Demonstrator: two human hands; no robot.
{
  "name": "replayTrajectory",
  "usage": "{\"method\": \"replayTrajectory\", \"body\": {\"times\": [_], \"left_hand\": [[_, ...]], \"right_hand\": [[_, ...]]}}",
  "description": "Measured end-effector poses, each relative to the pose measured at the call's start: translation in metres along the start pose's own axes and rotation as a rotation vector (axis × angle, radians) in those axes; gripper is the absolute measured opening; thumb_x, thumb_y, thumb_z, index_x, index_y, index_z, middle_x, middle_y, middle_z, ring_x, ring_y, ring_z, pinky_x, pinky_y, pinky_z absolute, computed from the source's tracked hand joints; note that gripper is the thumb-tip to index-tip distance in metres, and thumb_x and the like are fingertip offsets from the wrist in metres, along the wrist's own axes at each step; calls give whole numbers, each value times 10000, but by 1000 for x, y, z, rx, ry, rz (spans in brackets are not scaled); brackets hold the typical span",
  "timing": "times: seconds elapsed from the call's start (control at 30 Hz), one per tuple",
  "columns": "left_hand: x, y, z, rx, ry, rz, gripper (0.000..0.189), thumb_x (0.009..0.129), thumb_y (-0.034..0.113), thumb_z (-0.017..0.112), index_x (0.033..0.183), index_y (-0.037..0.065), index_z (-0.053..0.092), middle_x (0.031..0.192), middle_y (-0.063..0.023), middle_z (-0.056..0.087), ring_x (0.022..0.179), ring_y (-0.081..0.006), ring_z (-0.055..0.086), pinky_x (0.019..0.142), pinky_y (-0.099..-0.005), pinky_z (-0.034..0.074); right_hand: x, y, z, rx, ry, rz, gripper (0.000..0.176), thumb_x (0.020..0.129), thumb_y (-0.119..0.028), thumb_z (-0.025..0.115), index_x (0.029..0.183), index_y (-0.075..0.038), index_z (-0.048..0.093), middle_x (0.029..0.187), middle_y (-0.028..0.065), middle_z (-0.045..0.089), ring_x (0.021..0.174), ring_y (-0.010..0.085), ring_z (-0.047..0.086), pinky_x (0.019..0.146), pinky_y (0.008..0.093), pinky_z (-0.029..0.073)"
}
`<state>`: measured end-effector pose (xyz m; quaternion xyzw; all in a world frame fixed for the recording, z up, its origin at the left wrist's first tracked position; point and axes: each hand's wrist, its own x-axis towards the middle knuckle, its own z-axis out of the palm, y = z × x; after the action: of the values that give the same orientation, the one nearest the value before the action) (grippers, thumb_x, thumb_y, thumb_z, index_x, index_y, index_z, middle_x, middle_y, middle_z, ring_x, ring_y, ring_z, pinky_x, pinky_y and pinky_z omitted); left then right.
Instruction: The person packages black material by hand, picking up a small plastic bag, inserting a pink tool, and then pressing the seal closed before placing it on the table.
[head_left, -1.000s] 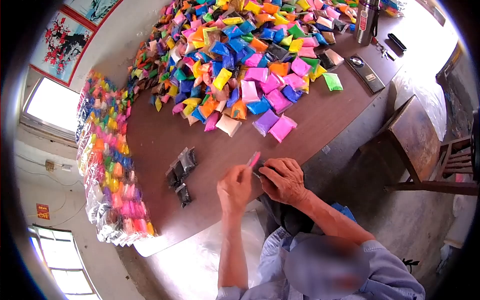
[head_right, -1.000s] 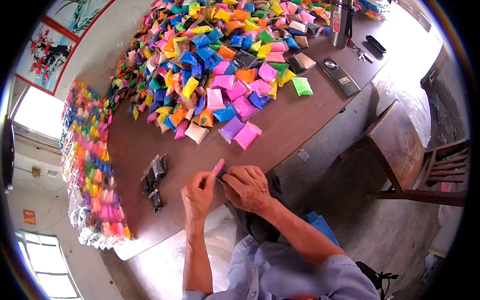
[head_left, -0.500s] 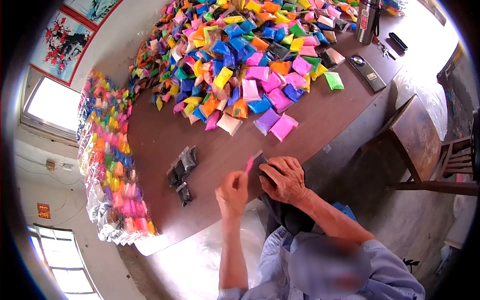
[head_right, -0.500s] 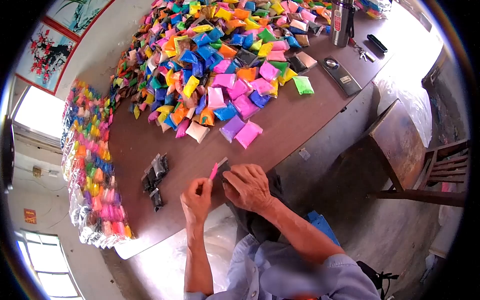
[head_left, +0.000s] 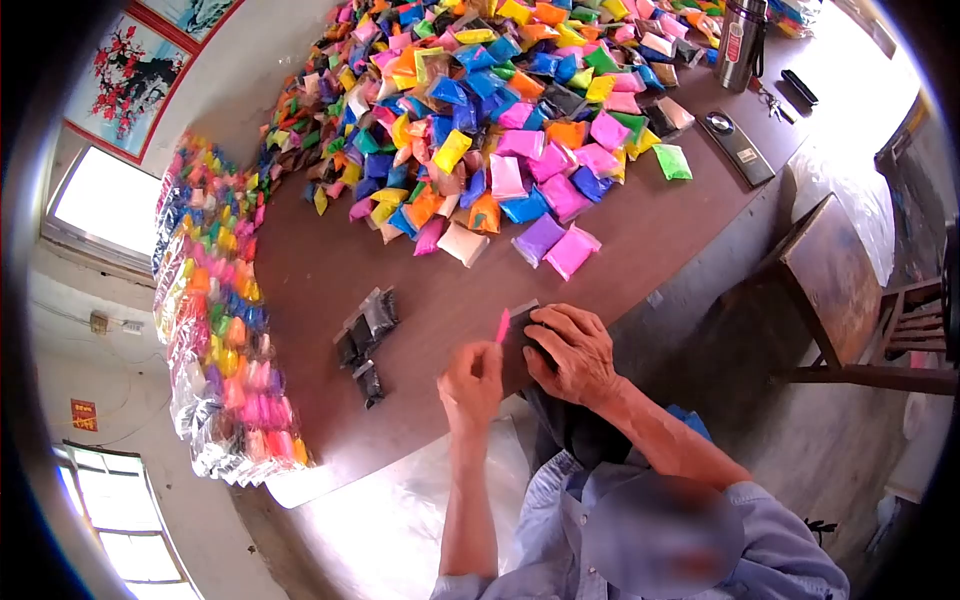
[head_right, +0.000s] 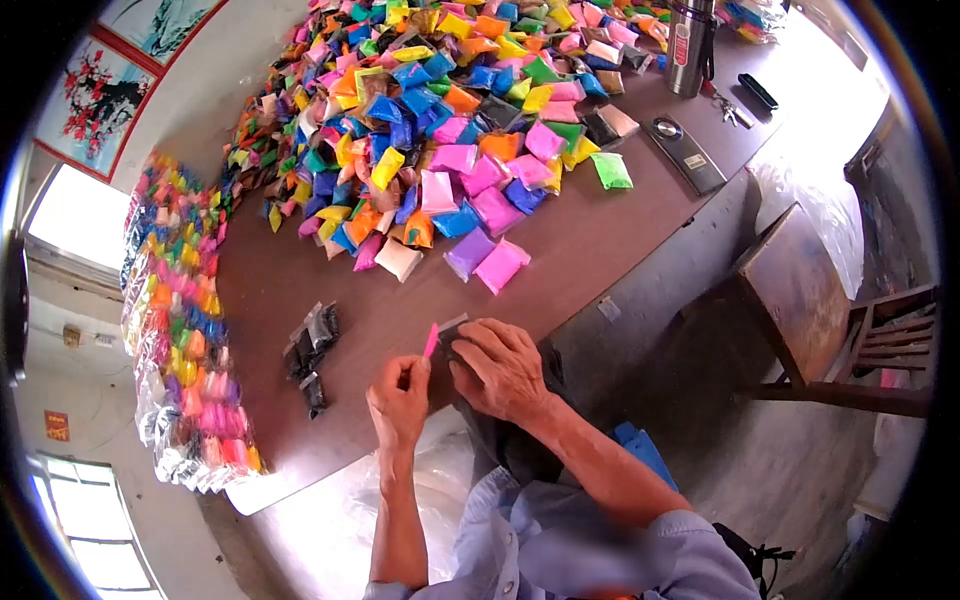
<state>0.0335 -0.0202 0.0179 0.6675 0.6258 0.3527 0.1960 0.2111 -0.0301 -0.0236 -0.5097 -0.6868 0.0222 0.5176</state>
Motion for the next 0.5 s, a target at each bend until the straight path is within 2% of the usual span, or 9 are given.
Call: {"method": "replayTrajectory", "body": {"times": [0.1, 0.23, 0.37, 0.5], "left_hand": [[-15, 10, 4, -59, -20, 59, 127, 952, 138, 756, 949, 11, 744, 793, -159, 731, 672, -242, 708, 647, -365, 551], [-7, -5, 8, 144, 32, 119, 118, 953, 132, 749, 947, 15, 745, 813, -168, 740, 670, -281, 713, 645, -364, 551], [7, -13, 5, 151, 48, 78, 120, 950, 135, 752, 951, 15, 747, 792, -163, 732, 657, -265, 700, 648, -359, 548], [-4, 0, -7, -10, 4, 24, 132, 947, 142, 761, 945, 11, 745, 761, -158, 714, 635, -249, 675, 639, -360, 539]], "right_hand": [[2, 0, 0, 21, 6, 16, 361, 757, -108, 801, 1107, -95, 711, 1174, 93, 697, 1158, 314, 660, 963, 436, 523], [-1, 2, 2, -5, -17, -16, 357, 770, -140, 802, 1116, -88, 731, 1196, 89, 699, 1130, 325, 668, 982, 446, 517], [1, -3, 0, -28, -38, 0, 350, 774, -130, 795, 1114, -81, 729, 1184, 91, 689, 1132, 326, 661, 984, 446, 516], [5, -7, -5, -25, -27, 21, 329, 779, -129, 788, 1096, -67, 727, 1212, 92, 680, 1149, 312, 654, 983, 445, 514]]}}
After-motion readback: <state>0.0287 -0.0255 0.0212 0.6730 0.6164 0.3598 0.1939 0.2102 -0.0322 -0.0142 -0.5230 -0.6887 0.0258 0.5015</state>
